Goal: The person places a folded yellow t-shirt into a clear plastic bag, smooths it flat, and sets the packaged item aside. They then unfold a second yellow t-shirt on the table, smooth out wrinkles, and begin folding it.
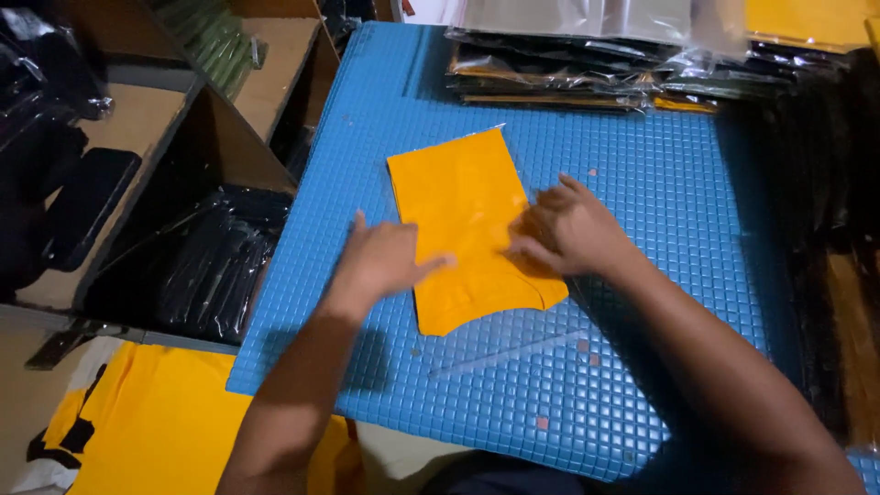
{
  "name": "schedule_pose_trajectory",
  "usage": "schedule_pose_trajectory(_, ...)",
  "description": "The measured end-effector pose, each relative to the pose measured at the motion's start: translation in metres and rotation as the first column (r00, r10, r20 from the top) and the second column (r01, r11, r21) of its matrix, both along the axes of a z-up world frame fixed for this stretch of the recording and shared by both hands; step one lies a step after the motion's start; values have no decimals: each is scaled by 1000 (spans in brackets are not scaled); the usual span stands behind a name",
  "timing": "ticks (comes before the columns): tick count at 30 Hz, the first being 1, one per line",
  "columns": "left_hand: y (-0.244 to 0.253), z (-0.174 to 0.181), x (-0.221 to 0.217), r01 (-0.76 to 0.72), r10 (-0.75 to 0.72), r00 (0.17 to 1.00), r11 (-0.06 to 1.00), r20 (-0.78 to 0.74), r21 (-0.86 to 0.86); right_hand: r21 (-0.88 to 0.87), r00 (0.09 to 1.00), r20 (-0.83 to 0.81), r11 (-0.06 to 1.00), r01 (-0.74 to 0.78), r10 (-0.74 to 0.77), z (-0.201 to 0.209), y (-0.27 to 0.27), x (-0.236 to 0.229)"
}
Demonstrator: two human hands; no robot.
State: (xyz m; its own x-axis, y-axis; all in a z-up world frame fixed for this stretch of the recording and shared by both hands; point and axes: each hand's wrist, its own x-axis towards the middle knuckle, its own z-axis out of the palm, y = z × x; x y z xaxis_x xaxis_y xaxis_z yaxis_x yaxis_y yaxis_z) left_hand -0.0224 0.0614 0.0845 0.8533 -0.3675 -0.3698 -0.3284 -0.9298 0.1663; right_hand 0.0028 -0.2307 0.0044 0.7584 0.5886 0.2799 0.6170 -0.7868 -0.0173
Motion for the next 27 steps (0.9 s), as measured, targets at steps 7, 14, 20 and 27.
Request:
schedule_pose_trajectory(7,-46,-94,103,37,199,841,906,503,-421,361,983,-90,925,-120,162,-22,58,82)
schedule_pose_trajectory(14,-43,-104,105,-285,366,901,904,233,-318,-9,924,-339,983,183,-175,-34,58,103)
schedule_pose_trajectory(20,-29,-90,99,-404,467,872,857,148,-321,-52,905,-338,965,255,-257,-27,33,106)
schedule_pose_trajectory(27,-8,-108,103,-455,509,847,842,151,-289,-68,875,-346,939,337,-339,-29,22,100)
